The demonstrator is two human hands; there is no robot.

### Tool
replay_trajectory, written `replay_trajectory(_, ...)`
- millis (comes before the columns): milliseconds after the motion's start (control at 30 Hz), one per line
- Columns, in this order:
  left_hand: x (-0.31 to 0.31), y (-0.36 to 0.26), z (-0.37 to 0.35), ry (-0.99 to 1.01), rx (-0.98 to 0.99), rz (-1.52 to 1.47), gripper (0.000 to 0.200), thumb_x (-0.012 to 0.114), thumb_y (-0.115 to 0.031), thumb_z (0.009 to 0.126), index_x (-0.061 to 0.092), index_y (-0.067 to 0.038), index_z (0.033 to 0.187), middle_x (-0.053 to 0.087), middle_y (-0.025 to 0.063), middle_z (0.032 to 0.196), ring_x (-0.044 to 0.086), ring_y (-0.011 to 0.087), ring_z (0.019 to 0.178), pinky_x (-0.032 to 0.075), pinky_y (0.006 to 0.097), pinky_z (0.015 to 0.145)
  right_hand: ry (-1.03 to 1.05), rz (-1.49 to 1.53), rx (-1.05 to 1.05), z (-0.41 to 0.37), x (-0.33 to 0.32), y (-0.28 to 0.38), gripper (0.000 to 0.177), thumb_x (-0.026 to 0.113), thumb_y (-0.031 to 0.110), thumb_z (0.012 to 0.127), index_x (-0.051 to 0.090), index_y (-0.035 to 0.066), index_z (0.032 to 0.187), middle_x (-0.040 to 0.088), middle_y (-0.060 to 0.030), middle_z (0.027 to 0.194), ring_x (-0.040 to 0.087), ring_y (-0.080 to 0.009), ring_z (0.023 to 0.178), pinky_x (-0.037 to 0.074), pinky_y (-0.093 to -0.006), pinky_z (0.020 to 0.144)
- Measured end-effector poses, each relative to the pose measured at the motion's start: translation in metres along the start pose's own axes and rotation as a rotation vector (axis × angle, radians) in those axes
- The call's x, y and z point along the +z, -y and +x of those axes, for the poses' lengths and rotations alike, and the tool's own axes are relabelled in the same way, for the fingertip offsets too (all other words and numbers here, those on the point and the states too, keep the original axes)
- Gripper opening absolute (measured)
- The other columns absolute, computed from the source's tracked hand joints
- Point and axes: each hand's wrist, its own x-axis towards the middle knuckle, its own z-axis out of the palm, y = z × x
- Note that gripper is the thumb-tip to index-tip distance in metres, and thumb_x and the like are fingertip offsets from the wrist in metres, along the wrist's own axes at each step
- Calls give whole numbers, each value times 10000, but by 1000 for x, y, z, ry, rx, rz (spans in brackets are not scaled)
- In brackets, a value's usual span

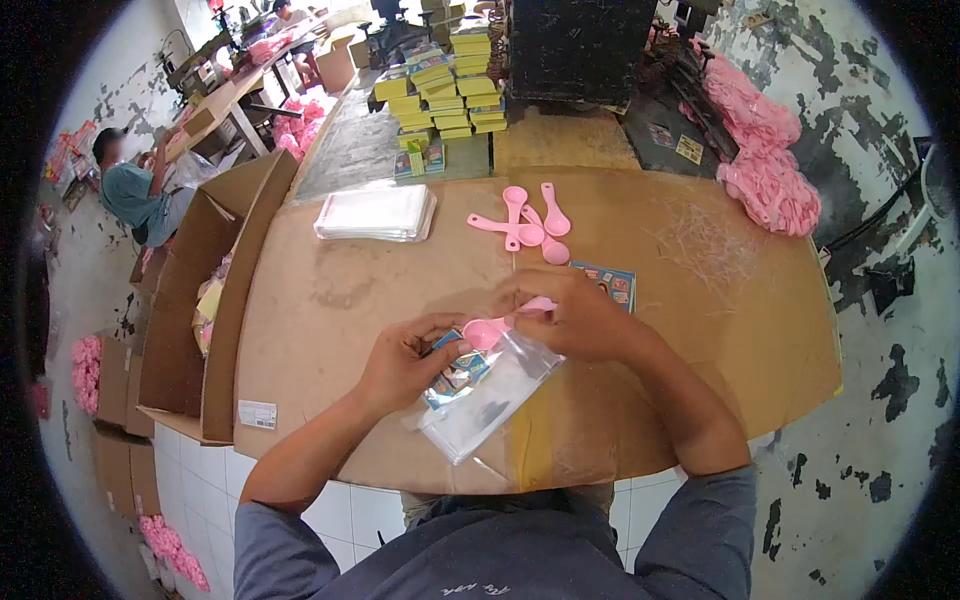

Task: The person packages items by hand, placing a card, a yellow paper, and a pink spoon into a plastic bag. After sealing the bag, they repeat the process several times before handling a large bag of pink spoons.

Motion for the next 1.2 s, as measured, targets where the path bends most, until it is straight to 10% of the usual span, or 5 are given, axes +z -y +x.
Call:
replay_trajectory(600,0,0,-1,287,23,-233,327,650,-59,994,599,39,1302,714,116,1177,666,145,1065,540,296,940,313,578,-154,5,46,23,922,386,680,968,314,-38,1543,315,-180,1622,296,-302,1508,201,-439,1230)
replay_trajectory(733,-7,-11,-3,294,-89,-410,324,658,-120,1003,610,29,1287,727,80,1121,663,104,1002,538,268,872,261,1174,-122,9,37,15,809,513,566,972,388,-32,1502,387,-181,1579,370,-315,1470,266,-441,1214)
replay_trajectory(933,-12,-7,-3,318,-75,-415,330,650,-172,1019,601,16,1286,715,51,1112,654,93,1007,525,261,885,164,293,-321,8,23,18,285,712,26,885,696,42,1170,693,-78,1205,581,-242,1242,427,-422,1104)
replay_trajectory(1133,-1,-13,-3,166,141,-456,364,629,-140,1016,550,3,1341,639,117,1292,591,184,1227,462,346,1055,110,564,-342,-1,-16,62,84,733,68,889,729,56,972,713,-52,1004,638,-247,1071,486,-404,988)
replay_trajectory(1200,-3,-20,-6,140,130,-392,406,628,-121,1003,529,1,1377,592,138,1381,535,212,1328,396,383,1132,43,-38,-331,-1,-29,80,81,733,49,871,727,59,952,701,-58,959,648,-252,1001,498,-392,916)
